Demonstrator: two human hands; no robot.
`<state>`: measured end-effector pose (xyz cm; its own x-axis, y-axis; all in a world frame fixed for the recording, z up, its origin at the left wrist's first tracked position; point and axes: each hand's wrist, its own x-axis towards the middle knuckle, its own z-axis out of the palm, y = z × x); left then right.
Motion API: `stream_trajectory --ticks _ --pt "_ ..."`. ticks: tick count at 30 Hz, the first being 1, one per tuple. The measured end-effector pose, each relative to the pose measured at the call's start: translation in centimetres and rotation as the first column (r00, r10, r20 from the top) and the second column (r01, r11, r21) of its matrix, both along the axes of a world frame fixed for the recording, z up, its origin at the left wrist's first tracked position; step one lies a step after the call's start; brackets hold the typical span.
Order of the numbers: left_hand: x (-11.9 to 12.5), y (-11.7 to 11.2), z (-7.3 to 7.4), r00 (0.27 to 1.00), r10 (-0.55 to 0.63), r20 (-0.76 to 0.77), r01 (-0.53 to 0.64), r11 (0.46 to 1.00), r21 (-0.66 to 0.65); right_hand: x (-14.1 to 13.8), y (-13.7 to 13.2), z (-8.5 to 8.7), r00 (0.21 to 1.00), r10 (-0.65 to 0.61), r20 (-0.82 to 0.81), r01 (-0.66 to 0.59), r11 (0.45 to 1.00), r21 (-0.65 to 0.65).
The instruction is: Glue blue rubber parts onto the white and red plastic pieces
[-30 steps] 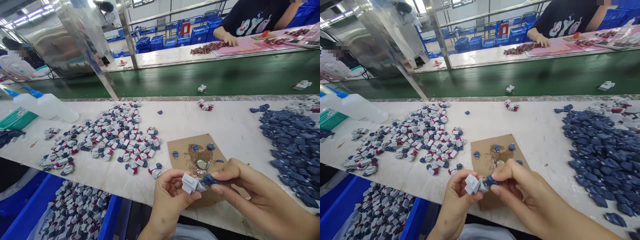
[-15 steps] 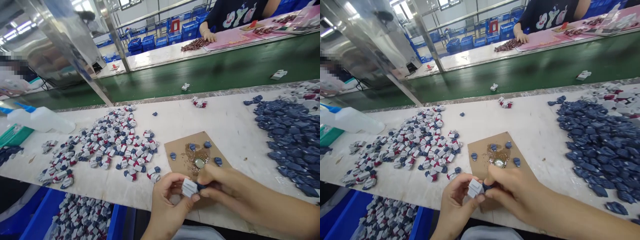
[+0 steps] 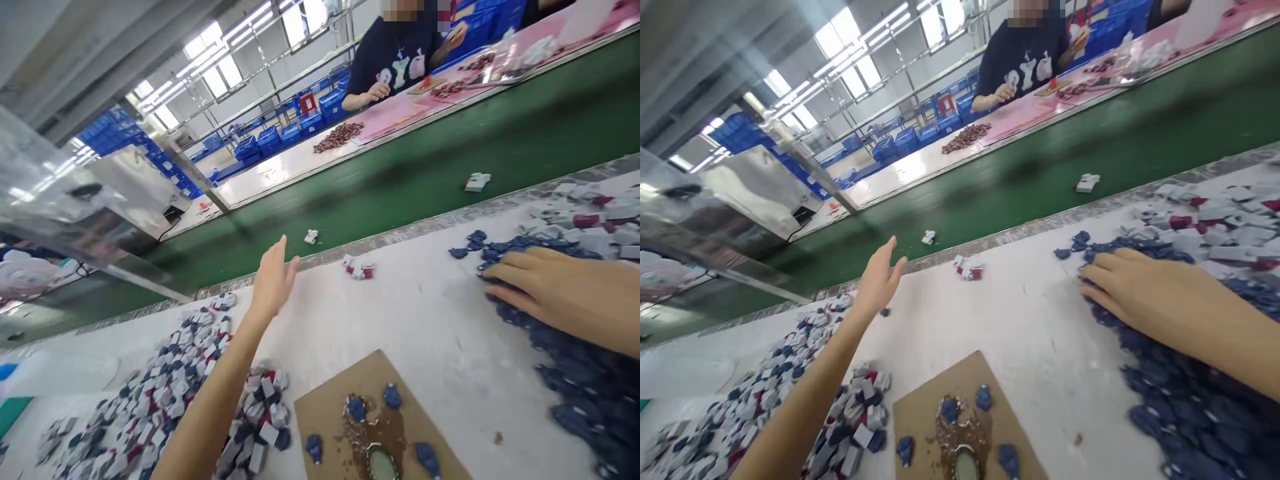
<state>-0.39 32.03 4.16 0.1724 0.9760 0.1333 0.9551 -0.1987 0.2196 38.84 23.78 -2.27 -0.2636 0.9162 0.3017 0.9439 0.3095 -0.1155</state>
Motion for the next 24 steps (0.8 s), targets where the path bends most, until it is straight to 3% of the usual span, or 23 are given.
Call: stream_trajectory --ticks 2,4,6,8,11,13,16,18,19,21,23,24 --pt "3.0 6.2 -1.0 1.0 0.023 -0.005 -0.023 0.997 -0.078 0.9 2.2 0.4 0.991 0.019 0.13 -0.007 0.996 -0.09" --pt "5.1 9.7 -2.1 0.999 0.051 -0.005 -0.051 0.992 -0.119 0.7 4.0 1.1 0.989 -0.004 0.149 0.026 0.989 -0.144" --pt "5.8 10.7 -2.7 0.997 0.079 0.011 -0.077 0.989 -0.124 0.0 5.6 1.7 0.988 0.026 0.151 0.002 0.984 -0.178" --pt "5.5 9.8 -2.6 0.994 0.095 0.056 -0.088 0.99 -0.109 -0.8 6.8 2.0 0.988 0.058 0.144 -0.025 0.975 -0.221" --pt "3.9 6.5 -1.3 0.977 0.111 0.184 -0.098 0.992 -0.081 -2.1 7.1 2.4 0.994 0.067 0.086 -0.042 0.964 -0.261" --pt "2.5 3.4 -0.1 0.945 0.12 0.303 -0.101 0.992 -0.076 -3.5 5.7 2.9 0.997 0.078 0.001 -0.075 0.959 -0.272" --pt "0.4 -2.7 1.2 0.862 0.134 0.489 -0.079 0.988 -0.131 -7.0 1.0 4.1 0.97 0.156 -0.188 -0.207 0.933 -0.295" --pt "-0.9 -7.6 1.6 0.794 0.155 0.588 -0.044 0.979 -0.198 -10.1 -3.1 4.8 0.884 0.228 -0.407 -0.374 0.868 -0.326" --pt "-1.4 -10.2 1.6 0.725 0.183 0.664 -0.013 0.968 -0.252 -11.7 -5.1 5.0 0.824 0.255 -0.506 -0.462 0.821 -0.337" --pt "-2.3 -15.2 1.4 0.478 0.291 0.829 0.093 0.922 -0.377 -14.7 -8.6 4.8 0.753 0.317 -0.577 -0.578 0.739 -0.348" --pt "-2.9 -19.6 0.9 0.167 0.409 0.897 0.224 0.87 -0.438 -16.9 -11.1 4.1 0.765 0.406 -0.5 -0.611 0.704 -0.363" --pt "-3.0 -21.5 0.5 0.051 0.442 0.896 0.258 0.86 -0.439 -17.7 -12.0 3.6 0.783 0.438 -0.442 -0.603 0.712 -0.361"
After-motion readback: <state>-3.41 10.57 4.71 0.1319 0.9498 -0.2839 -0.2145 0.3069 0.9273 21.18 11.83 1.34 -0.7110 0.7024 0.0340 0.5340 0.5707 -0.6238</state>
